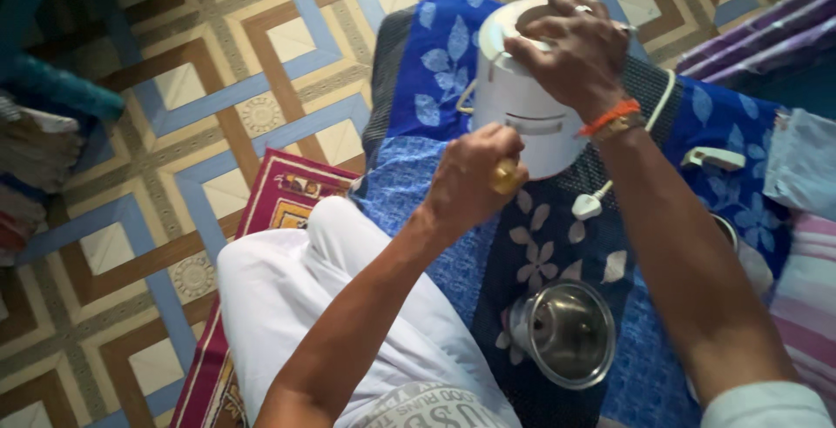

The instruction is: The person sits on a bed and uses a screwdriver to unscrew the base of a mixer grinder, then wipes the appliance body and its pink base with a red cloth, and finally handles and coils the power cord.

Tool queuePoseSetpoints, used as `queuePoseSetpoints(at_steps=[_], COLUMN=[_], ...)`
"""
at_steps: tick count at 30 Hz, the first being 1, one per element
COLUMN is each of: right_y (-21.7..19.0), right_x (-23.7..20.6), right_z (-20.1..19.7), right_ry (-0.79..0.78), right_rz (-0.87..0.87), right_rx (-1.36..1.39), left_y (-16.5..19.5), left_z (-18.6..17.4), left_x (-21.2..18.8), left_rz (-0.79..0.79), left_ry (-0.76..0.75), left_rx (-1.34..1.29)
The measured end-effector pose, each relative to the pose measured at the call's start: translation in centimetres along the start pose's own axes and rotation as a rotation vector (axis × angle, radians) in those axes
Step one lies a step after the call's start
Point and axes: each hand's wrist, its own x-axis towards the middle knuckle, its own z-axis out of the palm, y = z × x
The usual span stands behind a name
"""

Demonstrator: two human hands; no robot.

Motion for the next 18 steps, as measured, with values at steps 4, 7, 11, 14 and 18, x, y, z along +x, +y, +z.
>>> queuePoseSetpoints(at_steps=[4, 7, 11, 14, 18], right_y=[-1.1, -2.1, -3.7, -5.2, -9.7], right_x=[-2.8, -6.3, -11.0, -14.2, -17.0], right_z=[-1.6, -3.1, -4.2, -5.4, -6.9], right_ry=[0.049, 0.036, 0.082, 0.058, 0.004], right_rz=[-0.071, -0.076, -0.053, -0.076, -0.015], right_rx=[0.011, 0.008, -0.025, -0.152, 0.1], left_y=[-0.8, -2.3, -4.6, -4.6, -4.7], left_z=[-1.5, -0.5, 3.5, 5.6, 3.0], left_x=[-6.4, -13.0, -18.9, -21.5, -23.0], left_rz=[0.019, 0.003, 0.123, 0.103, 0.01], left_ry=[-0.008, -0.198, -0.384, -0.461, -0.289], left_rx=[-0.142, -0.099, 0.241, 0.37, 0.299])
